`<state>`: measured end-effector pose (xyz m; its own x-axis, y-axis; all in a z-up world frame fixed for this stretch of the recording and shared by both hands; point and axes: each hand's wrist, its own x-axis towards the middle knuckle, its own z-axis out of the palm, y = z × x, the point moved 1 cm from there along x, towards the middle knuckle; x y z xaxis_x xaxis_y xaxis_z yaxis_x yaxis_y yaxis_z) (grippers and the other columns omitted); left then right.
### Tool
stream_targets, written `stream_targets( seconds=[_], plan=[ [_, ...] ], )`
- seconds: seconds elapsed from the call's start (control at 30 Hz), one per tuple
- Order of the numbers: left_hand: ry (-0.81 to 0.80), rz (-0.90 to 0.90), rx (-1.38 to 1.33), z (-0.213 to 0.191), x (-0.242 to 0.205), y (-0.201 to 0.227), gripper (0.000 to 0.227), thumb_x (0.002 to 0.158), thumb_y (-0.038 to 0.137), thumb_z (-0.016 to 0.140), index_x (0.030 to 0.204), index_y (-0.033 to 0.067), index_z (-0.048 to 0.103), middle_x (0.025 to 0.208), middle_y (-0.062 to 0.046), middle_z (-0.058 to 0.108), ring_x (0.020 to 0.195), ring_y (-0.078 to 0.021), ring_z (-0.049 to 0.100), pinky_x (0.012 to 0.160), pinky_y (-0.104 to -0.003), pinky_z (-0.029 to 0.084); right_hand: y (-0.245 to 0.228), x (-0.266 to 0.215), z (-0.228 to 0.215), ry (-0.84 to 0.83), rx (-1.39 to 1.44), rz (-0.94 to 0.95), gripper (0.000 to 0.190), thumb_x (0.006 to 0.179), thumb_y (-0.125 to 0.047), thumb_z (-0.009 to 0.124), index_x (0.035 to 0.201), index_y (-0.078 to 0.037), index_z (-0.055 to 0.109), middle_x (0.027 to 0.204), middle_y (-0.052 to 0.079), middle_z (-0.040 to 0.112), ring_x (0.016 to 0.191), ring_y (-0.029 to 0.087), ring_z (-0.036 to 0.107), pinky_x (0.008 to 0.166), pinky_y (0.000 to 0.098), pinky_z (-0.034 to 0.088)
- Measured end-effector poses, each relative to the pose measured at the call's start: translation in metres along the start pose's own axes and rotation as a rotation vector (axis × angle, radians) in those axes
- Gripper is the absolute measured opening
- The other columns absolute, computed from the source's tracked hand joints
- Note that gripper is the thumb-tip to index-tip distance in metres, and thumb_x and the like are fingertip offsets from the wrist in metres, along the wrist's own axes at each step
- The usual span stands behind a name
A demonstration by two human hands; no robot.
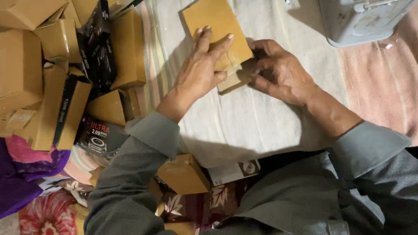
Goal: The person packs smartwatches into small cardboard boxes. They place the watch, strap, and charging cable into a white tray, insert the tray into a product box, and then place the product box into a shipping box. The person seals the shipping box with tape and sets it aside before repeating the process with another watch.
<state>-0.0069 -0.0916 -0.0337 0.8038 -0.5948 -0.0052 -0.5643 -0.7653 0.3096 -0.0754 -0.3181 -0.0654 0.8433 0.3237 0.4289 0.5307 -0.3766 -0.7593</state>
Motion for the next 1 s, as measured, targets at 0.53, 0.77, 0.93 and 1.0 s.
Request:
stream_targets(
  seconds=[0.53,0.77,0.93,1.0],
  plan=[
    [0.163,0.010,-0.086,0.008,-0.034,-0.016,0.074,0.079,-0.016,0.055,0.147,0.0115,0.058,0.161,-0.031,0.031,0.152,-0.0441,0.029,0.120,-0.041,0.038,-0.004,0.004,0.034,0.000,-0.076,0.108,0.023,0.085,-0.012,0.076,0.106,-0.003,0.078,0.151,0.027,0.050,0.121,0.038,0.063,0.103,0.0417,0.052],
    [0.218,-0.025,-0.089,0.017,-0.041,0.006,0.068,0.083,-0.013,0.055,0.148,0.0072,0.055,0.161,-0.034,0.029,0.152,-0.0458,0.029,0.120,-0.043,0.037,-0.003,-0.004,0.026,-0.015,-0.032,0.092,0.027,0.081,-0.009,0.074,0.107,-0.002,0.076,0.151,0.027,0.049,0.123,0.037,0.062,0.103,0.0426,0.051],
    [0.156,-0.066,0.102,0.000,-0.029,0.024,0.063,0.076,0.006,0.071,0.138,-0.0019,0.059,0.150,-0.034,0.037,0.141,-0.0485,0.035,0.114,-0.059,0.027,-0.014,-0.005,0.010,-0.007,-0.047,-0.003,0.029,0.087,-0.012,0.074,0.113,0.000,0.074,0.144,0.025,0.056,0.123,0.039,0.064,0.101,0.0439,0.053],
    [0.375,0.091,0.086,0.001,-0.029,0.043,0.052,0.081,0.005,0.069,0.132,0.0005,0.066,0.147,-0.028,0.046,0.143,-0.0461,0.040,0.119,-0.058,0.031,-0.018,-0.014,-0.004,0.041,-0.039,-0.024,0.028,0.088,-0.012,0.073,0.113,0.000,0.074,0.138,0.022,0.061,0.116,0.036,0.067,0.096,0.0418,0.057]
  ],
)
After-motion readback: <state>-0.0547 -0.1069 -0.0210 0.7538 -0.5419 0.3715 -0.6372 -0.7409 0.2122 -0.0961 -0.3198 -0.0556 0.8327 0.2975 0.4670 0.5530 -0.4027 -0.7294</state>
